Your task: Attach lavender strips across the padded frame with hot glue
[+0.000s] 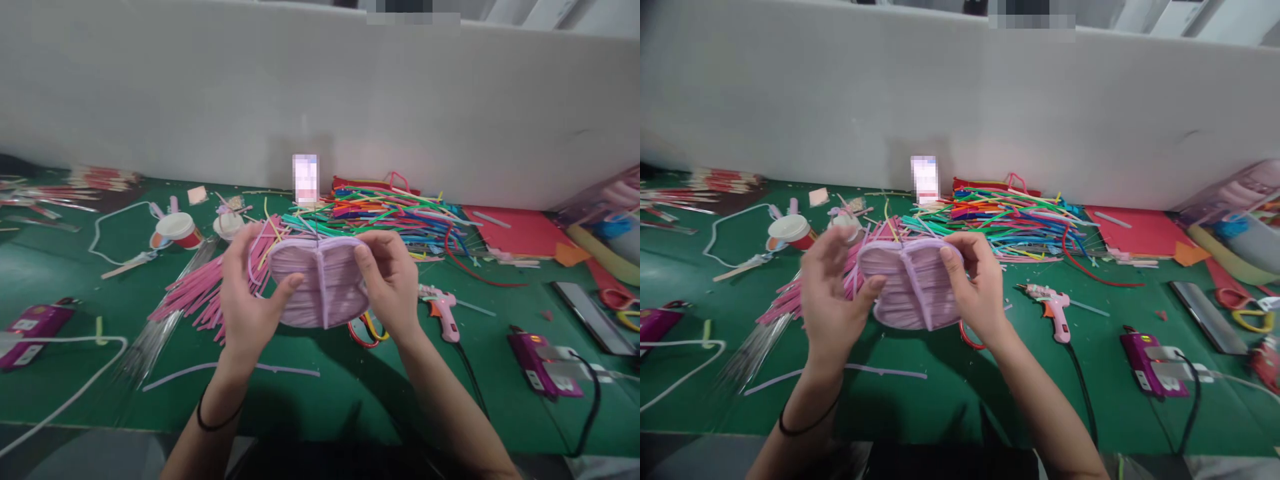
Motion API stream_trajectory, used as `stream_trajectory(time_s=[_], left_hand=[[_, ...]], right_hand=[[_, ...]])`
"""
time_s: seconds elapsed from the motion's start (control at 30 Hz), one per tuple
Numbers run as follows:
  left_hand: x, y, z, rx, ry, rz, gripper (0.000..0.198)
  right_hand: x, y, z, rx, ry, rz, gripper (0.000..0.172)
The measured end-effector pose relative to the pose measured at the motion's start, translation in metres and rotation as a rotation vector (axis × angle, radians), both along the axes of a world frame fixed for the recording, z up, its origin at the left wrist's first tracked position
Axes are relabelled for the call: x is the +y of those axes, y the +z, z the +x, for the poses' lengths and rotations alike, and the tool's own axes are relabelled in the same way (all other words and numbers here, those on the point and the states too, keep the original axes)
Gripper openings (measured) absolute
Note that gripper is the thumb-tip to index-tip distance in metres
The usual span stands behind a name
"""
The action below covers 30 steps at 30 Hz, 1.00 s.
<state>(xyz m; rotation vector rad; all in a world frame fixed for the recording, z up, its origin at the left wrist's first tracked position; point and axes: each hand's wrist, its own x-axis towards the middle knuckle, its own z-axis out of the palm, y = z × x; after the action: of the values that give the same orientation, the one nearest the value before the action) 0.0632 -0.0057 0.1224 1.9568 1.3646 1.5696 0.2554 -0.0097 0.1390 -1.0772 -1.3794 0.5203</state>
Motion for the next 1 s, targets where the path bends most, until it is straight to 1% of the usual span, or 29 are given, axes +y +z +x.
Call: stream_trajectory(time_s=[0.03, 0.1, 0.13, 0.23, 0.3, 0.4, 0.47, 0.53, 0.63, 0.73, 0.8, 0.87, 0.93, 1.0], left_hand=[[0.003, 0.002, 0.001, -0.042, -0.046, -0.077, 0.066], [0.007, 0.005, 0.004, -0.102, -0.083, -0.208, 0.040], [0.008, 0.007, 0.006, -0.114, -0.095, -0.267, 0.032], [0.008, 0.008, 0.011, -0.181, -0.096, -0.330, 0.021], [0.005, 0.007, 0.013, -0.216, -0.107, -0.333, 0.019], [0.004, 0.005, 0.013, -0.230, -0.122, -0.363, 0.021], [0.006, 0.004, 0.013, -0.232, -0.133, -0.396, 0.024], [0.013, 0.002, 0.013, -0.269, -0.173, -0.443, 0.029], [0.027, -0.004, 0.014, -0.414, -0.259, -0.571, 0.040], [0.041, -0.017, 0.016, -0.620, -0.288, -0.744, 0.039], [0.046, -0.026, 0.017, -0.727, -0.294, -0.833, 0.039], [0.050, -0.035, 0.018, -0.773, -0.305, -0.903, 0.039], [0.053, -0.042, 0.018, -0.776, -0.329, -0.971, 0.038], [0.055, -0.048, 0.018, -0.783, -0.338, -1.017, 0.038]], right_hand=[[0.000, -0.001, -0.002, 0.026, 0.024, -0.018, 0.008], [0.000, -0.004, -0.006, 0.057, 0.078, -0.042, 0.010], [0.000, -0.006, -0.007, 0.061, 0.106, -0.052, 0.013], [0.000, -0.010, -0.008, 0.045, 0.174, -0.085, 0.018], [-0.001, -0.010, -0.007, 0.034, 0.188, -0.104, 0.014], [-0.001, -0.007, -0.005, 0.018, 0.198, -0.122, 0.010], [0.001, -0.007, -0.006, 0.023, 0.189, -0.135, 0.010], [0.005, -0.010, -0.008, 0.055, 0.164, -0.161, 0.013], [0.012, -0.022, -0.010, 0.144, 0.181, -0.266, 0.022], [0.020, -0.037, -0.006, 0.206, 0.253, -0.396, 0.034], [0.025, -0.048, -0.002, 0.202, 0.254, -0.442, 0.036], [0.029, -0.059, 0.000, 0.220, 0.228, -0.466, 0.037], [0.032, -0.069, 0.000, 0.281, 0.209, -0.496, 0.038], [0.033, -0.077, 0.000, 0.362, 0.223, -0.550, 0.039]])
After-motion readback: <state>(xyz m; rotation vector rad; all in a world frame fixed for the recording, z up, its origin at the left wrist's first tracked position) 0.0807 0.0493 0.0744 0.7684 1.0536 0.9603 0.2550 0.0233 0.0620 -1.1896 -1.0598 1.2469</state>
